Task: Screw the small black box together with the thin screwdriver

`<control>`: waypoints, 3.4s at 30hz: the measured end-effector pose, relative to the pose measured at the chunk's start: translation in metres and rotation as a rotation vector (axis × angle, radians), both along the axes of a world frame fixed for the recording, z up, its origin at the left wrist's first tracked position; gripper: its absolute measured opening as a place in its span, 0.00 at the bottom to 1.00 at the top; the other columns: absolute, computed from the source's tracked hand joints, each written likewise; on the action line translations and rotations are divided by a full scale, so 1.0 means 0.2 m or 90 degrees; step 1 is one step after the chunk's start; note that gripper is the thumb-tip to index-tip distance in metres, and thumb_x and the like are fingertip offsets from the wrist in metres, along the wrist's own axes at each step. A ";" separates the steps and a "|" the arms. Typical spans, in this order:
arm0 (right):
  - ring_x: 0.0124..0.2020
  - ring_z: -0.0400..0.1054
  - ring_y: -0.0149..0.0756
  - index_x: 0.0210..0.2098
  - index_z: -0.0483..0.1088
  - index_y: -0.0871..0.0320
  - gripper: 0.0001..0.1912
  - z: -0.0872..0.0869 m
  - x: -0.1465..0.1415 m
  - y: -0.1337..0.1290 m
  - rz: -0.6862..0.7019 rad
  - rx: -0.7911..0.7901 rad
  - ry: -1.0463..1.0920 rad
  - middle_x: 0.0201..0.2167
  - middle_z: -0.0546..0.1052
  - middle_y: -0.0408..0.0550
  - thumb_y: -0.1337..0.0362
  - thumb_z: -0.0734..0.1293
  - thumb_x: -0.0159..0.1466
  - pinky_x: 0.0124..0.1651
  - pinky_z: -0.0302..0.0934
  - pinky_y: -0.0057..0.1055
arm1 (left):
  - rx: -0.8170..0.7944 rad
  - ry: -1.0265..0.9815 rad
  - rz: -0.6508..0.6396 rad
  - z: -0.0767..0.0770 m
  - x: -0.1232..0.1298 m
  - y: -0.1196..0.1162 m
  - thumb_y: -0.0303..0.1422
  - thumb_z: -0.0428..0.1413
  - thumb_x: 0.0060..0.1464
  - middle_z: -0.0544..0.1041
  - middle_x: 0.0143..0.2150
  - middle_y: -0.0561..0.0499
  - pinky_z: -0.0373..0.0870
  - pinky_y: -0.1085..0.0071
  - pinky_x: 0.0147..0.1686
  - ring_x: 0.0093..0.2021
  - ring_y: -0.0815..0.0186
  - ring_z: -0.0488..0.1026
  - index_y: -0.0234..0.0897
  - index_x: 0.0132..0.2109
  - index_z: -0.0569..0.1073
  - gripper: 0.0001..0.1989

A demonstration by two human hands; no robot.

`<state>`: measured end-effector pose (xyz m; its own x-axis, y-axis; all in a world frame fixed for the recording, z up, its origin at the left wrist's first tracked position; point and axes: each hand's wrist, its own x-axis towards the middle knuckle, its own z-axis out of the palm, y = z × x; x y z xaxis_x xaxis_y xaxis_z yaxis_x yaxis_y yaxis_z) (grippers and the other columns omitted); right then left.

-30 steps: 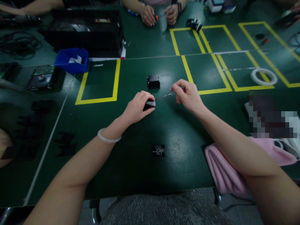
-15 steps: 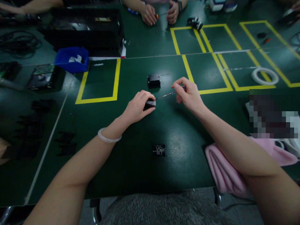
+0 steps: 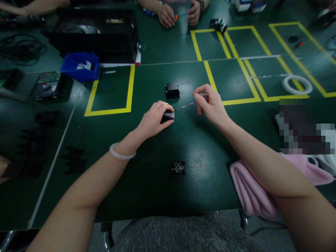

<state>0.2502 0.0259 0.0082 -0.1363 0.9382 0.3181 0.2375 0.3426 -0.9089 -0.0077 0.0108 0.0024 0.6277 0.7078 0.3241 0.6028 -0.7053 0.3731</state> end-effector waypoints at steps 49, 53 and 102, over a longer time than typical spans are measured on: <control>0.18 0.60 0.29 0.50 0.65 0.49 0.12 -0.03 0.01 0.00 0.020 -0.004 -0.015 0.20 0.62 0.35 0.52 0.67 0.71 0.23 0.59 0.33 | -0.024 0.002 0.009 0.01 0.01 0.00 0.32 0.58 0.64 0.75 0.55 0.42 0.71 0.54 0.55 0.56 0.52 0.71 0.39 0.54 0.67 0.14; 0.19 0.60 0.29 0.52 0.65 0.48 0.15 -0.02 0.01 0.00 0.020 -0.011 -0.012 0.22 0.62 0.36 0.50 0.68 0.70 0.23 0.60 0.33 | -0.031 0.008 0.014 0.01 0.01 0.00 0.32 0.58 0.64 0.74 0.56 0.42 0.71 0.54 0.55 0.57 0.52 0.71 0.39 0.54 0.67 0.14; 0.19 0.64 0.31 0.46 0.68 0.50 0.16 -0.03 0.02 0.02 0.025 -0.003 -0.018 0.19 0.67 0.36 0.45 0.67 0.70 0.25 0.62 0.32 | -0.002 -0.005 0.001 0.00 0.00 0.00 0.31 0.59 0.64 0.75 0.55 0.42 0.71 0.56 0.54 0.55 0.52 0.71 0.37 0.54 0.68 0.14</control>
<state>0.2549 0.0299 0.0023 -0.1817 0.9335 0.3090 0.2502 0.3478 -0.9036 -0.0077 0.0111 0.0016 0.6236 0.7101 0.3269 0.6013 -0.7030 0.3798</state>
